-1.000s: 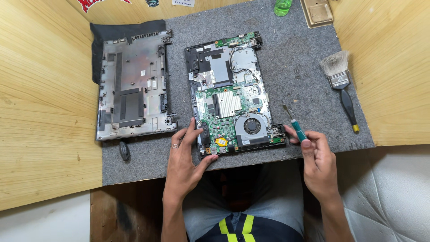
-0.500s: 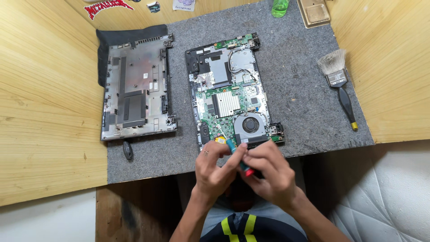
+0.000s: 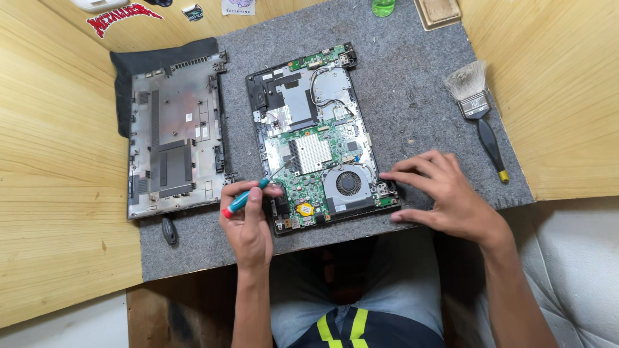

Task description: The person uses a screwdriver to remove screws from a disassembled laptop motherboard, detaches a fan, and then uses a brush to clean dust from the fan and surrounding components.

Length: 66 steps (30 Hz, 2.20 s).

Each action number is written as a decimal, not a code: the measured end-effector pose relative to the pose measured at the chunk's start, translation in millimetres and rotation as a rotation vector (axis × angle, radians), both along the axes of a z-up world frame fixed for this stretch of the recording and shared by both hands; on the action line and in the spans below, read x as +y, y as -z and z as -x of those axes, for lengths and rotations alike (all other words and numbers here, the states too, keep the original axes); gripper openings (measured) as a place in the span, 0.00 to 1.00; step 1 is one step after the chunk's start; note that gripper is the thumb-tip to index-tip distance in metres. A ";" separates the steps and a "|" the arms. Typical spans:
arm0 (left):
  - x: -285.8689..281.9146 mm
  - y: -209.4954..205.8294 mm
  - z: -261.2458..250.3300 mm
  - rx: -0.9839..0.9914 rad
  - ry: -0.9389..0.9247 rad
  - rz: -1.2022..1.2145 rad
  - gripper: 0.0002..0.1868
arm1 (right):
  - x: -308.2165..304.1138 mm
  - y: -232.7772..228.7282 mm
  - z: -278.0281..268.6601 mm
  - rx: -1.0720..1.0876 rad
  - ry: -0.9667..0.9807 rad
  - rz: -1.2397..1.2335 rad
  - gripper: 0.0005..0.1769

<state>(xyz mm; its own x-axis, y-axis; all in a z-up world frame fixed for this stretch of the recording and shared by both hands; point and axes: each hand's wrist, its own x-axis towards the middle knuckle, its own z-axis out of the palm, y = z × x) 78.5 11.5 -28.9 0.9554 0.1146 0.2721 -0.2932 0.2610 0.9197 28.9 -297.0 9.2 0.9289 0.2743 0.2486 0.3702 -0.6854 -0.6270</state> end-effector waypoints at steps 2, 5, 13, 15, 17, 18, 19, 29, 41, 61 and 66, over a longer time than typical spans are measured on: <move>-2.1 -3.6 1.3 0.021 -0.015 -0.012 0.09 | 1.8 0.3 -1.0 0.007 0.021 -0.025 0.27; -3.5 -3.6 -0.5 0.040 -0.041 -0.024 0.09 | -0.2 4.9 -5.8 0.013 0.042 -0.042 0.26; -3.6 -3.6 -1.4 0.063 -0.062 -0.021 0.09 | -0.4 5.0 -6.9 0.038 0.058 -0.063 0.27; -3.4 -3.0 -1.0 0.063 -0.065 -0.009 0.09 | -0.5 6.2 -6.0 0.029 0.062 -0.060 0.27; -3.6 -2.9 -1.3 0.055 -0.066 -0.002 0.09 | 0.2 5.0 -6.0 0.031 0.060 -0.061 0.27; -3.8 -2.8 -1.5 0.047 -0.067 0.004 0.09 | 0.4 4.4 -6.0 0.032 0.058 -0.062 0.27; -2.9 -1.3 -1.4 0.047 -0.066 0.005 0.09 | 0.5 4.6 -5.7 0.032 0.058 -0.061 0.27; -2.0 -0.3 -0.4 0.055 -0.056 0.018 0.09 | 0.7 5.6 -3.8 0.024 0.064 -0.058 0.27; 1.8 8.2 1.7 0.058 0.069 0.004 0.08 | -0.1 6.5 -6.7 0.022 0.063 -0.034 0.27; 3.6 13.4 0.3 -0.037 0.256 -0.193 0.09 | -1.2 4.0 -8.3 0.029 0.051 -0.065 0.26; 2.4 6.9 -0.2 -0.064 0.255 -0.206 0.10 | -1.8 5.6 -8.2 0.029 0.050 -0.076 0.27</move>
<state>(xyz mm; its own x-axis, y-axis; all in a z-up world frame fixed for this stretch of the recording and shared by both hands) 78.7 13.9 -35.8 0.9265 -0.1892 0.3252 -0.3014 0.1441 0.9426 37.2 -298.8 3.6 0.9482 0.2090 0.2394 0.3176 -0.6524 -0.6882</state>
